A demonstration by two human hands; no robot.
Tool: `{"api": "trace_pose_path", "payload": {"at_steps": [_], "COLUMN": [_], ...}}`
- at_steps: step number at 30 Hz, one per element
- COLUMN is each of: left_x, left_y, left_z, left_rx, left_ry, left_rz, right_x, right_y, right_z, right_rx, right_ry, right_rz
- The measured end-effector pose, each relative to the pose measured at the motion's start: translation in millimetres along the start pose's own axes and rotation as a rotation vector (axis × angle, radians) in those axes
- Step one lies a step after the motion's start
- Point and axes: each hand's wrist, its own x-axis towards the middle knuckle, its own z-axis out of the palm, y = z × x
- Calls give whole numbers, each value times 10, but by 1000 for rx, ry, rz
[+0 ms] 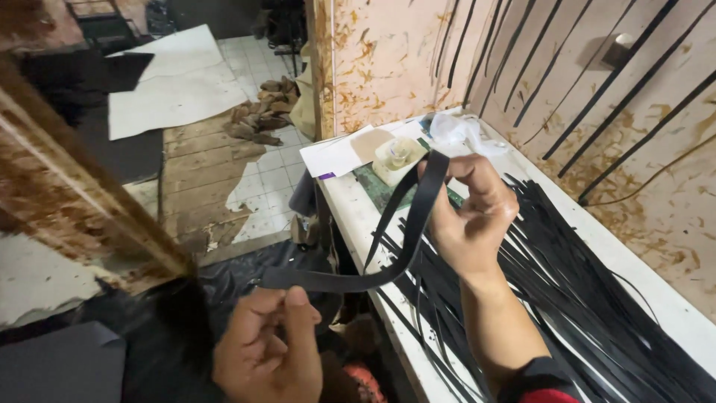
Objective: Picking up leather strips, folding them into loops, and using a small machine to join the ends before hanging them on a rack.
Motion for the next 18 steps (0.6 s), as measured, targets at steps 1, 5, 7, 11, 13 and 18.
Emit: {"api": "trace_pose_path", "payload": {"at_steps": [1,5,7,11,13,18], "left_x": [92,797,1135,1631,1818,2150], "left_y": [-65,153,447,871,1024,1586], "left_z": [31,422,581,863,983,1110], "left_rx": [-4,-33,-49,-93,-43,-249], "left_ry": [-10,-94,-111,-196,-214,-347], "left_rz": [-4,17,45,15,32,192], "right_x": [34,583,917,1542,1724,2040], "right_y": [-4,11,-33,-26,1,-188], "right_z": [48,199,225,214,162,38], "right_rx": [-11,-33,-25,-95,-88,-136], "right_ry": [1,36,23,36,39,159], "right_rz": [3,127,190,147,113,239]}}
